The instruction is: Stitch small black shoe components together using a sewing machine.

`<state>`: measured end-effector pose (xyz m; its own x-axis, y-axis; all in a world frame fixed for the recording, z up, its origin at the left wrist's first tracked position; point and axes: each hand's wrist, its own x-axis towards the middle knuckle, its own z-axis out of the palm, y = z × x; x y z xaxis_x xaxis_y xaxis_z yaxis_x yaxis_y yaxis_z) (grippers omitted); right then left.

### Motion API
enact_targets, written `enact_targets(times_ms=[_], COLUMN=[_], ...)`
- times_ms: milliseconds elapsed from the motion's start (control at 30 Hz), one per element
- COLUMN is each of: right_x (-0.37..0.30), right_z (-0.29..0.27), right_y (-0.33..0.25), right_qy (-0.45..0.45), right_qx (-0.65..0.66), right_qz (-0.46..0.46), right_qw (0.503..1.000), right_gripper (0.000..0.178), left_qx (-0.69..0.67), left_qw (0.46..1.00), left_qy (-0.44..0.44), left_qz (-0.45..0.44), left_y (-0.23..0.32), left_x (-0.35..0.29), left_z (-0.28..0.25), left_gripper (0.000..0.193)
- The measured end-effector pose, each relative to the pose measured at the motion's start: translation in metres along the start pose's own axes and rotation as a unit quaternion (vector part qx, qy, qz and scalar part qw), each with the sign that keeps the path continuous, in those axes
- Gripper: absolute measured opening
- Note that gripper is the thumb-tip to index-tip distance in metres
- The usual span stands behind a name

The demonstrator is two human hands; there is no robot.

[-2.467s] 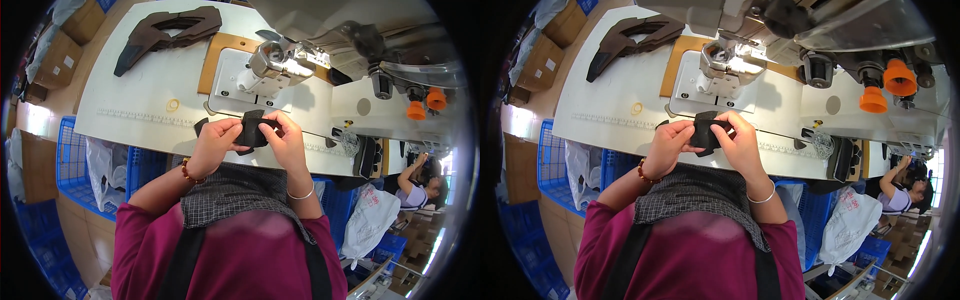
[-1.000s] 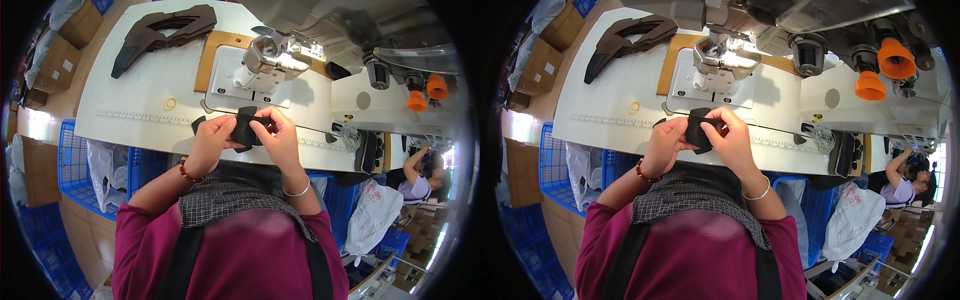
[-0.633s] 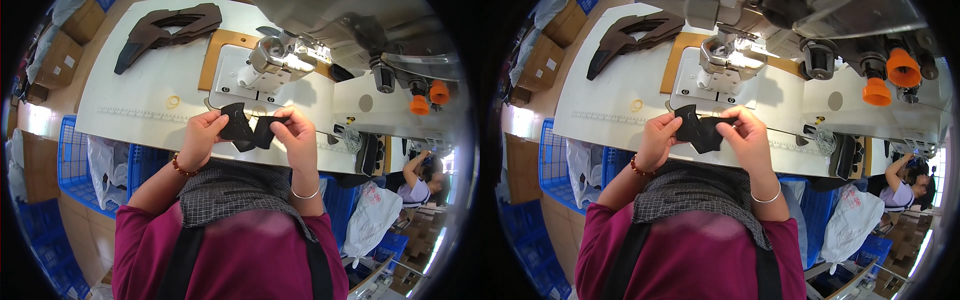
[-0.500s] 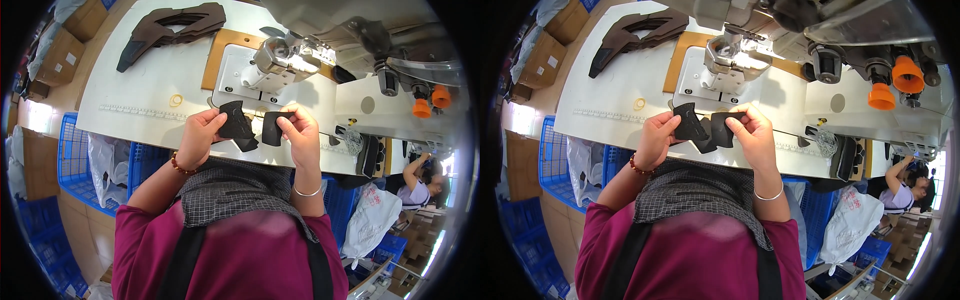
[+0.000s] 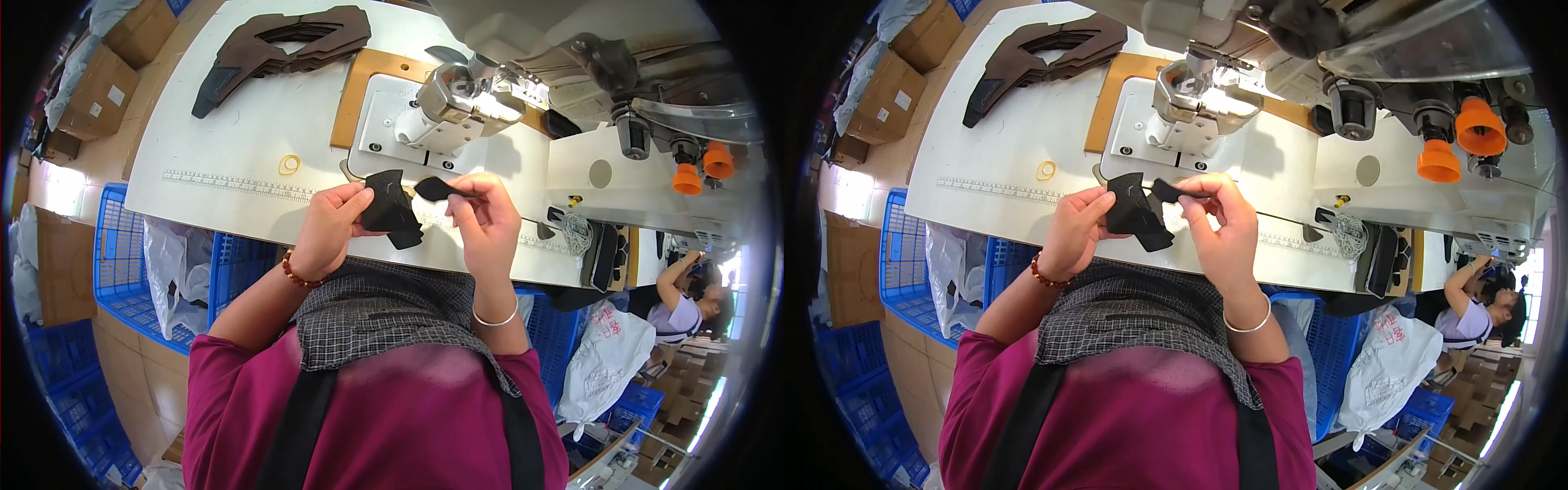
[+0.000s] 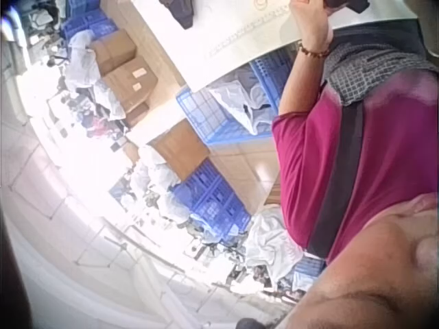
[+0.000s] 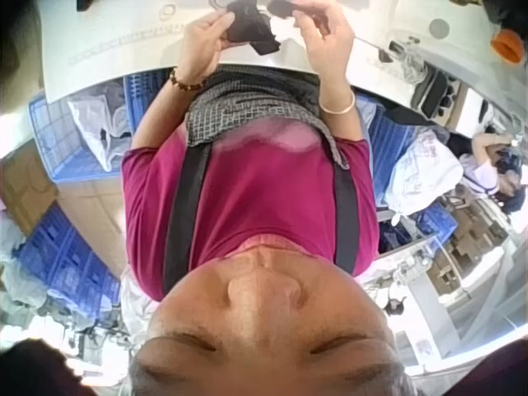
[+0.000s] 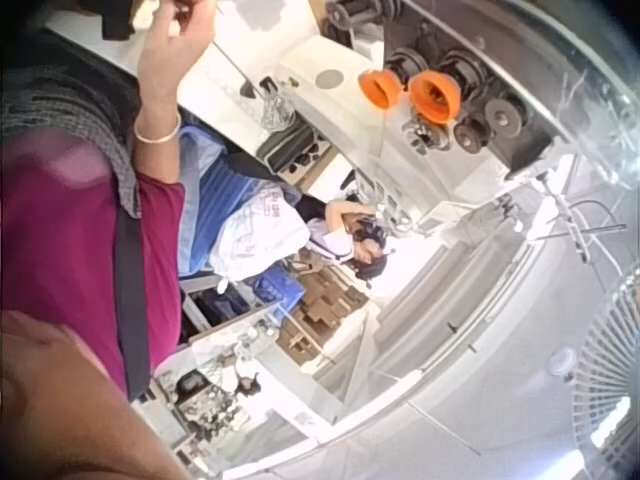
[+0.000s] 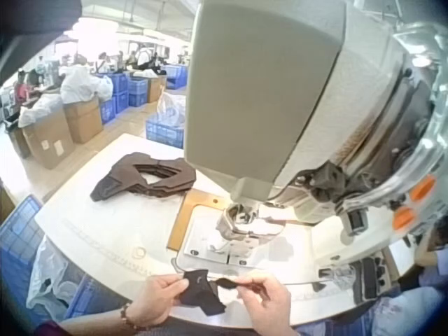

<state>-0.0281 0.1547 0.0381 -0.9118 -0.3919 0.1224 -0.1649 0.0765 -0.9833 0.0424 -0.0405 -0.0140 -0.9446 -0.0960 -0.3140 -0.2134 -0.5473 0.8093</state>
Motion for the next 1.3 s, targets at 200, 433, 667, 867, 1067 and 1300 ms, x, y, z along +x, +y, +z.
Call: enact_targets(times_ms=[200,433,667,867,1067,1300], right_x=[0.003,0.005,0.003,0.002,0.001,0.001], right_z=[0.019,0.014,0.013,0.014,0.014,0.013], right_y=[0.008,0.025,0.024,0.022,0.023,0.027], right_qy=[-0.077,-0.074,-0.079,-0.084,-0.088,-0.090], right_qx=[-0.238,-0.260,-0.304,-0.305,-0.304,-0.284], right_qz=[-0.402,-0.436,-0.436,-0.434,-0.431,-0.413], right_qw=[0.881,0.859,0.843,0.843,0.845,0.861], right_gripper=[0.021,0.019,0.014,0.012,0.013,0.020], left_qx=[-0.051,-0.065,-0.073,-0.066,-0.055,-0.026], left_qw=[0.996,0.995,0.993,0.994,0.994,0.997], left_qy=[-0.070,-0.065,-0.089,-0.085,-0.091,-0.078], left_qz=[-0.024,-0.029,-0.020,-0.022,-0.015,-0.008], left_y=[0.007,0.016,0.011,0.014,0.011,0.014], left_x=[-0.005,-0.012,-0.009,-0.010,-0.007,-0.010], left_z=[0.002,0.009,0.003,0.007,0.003,0.005], left_gripper=[0.032,0.030,0.031,0.031,0.033,0.032])
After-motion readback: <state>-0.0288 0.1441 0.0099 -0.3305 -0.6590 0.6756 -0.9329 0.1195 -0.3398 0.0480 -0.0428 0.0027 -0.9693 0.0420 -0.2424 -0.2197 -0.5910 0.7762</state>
